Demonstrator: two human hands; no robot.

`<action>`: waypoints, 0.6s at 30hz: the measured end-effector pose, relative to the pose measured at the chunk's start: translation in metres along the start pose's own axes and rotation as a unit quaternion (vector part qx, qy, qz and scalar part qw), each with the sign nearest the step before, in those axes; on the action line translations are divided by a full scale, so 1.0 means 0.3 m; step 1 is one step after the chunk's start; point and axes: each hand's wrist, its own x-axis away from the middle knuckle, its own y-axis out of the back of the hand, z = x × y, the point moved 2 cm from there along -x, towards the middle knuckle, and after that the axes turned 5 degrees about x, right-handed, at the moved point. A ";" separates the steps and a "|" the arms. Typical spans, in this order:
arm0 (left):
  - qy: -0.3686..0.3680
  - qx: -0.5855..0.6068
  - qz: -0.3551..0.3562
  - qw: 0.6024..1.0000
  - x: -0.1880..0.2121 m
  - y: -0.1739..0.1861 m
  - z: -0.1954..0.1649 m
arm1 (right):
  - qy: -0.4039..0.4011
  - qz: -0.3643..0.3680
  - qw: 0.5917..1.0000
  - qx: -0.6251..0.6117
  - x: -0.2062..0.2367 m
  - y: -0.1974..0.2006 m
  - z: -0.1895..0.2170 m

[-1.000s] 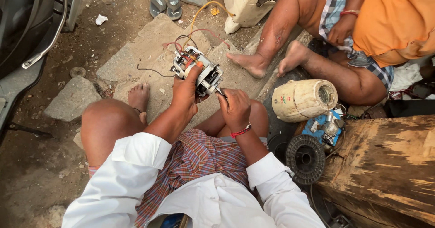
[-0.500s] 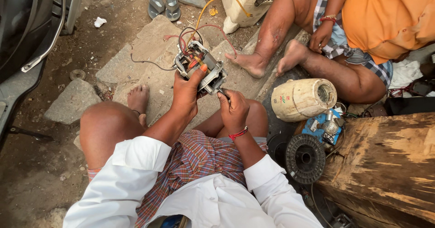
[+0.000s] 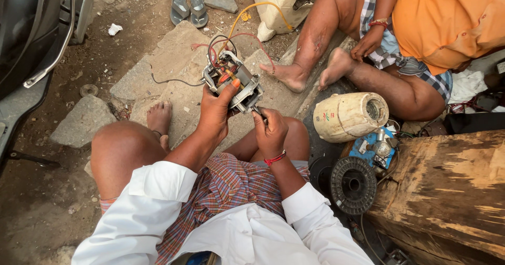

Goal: The person sits on the ground holding an electric motor and uses a screwdriver to work on its parts, fitting a cylindrical component onto the motor shaft and adjusting the wiring. They then connect the motor to a power supply and test it, producing sparks near the terminal.

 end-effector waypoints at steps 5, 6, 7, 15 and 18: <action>0.008 0.014 0.013 1.000 -0.004 0.001 0.011 | -0.015 -0.016 0.999 -0.044 0.014 -0.003 -0.025; 0.004 0.016 0.019 1.000 -0.005 0.003 0.013 | -0.024 -0.017 0.998 -0.052 0.018 -0.005 -0.031; 0.000 0.017 0.026 1.000 -0.006 0.005 0.015 | -0.033 -0.018 0.997 -0.060 0.022 -0.007 -0.036; -0.029 0.030 0.042 0.998 -0.017 0.026 0.043 | -0.035 -0.022 0.997 -0.071 0.037 -0.019 -0.054; -0.035 0.024 0.055 0.998 -0.020 0.027 0.048 | -0.048 -0.021 0.996 -0.076 0.036 -0.015 -0.047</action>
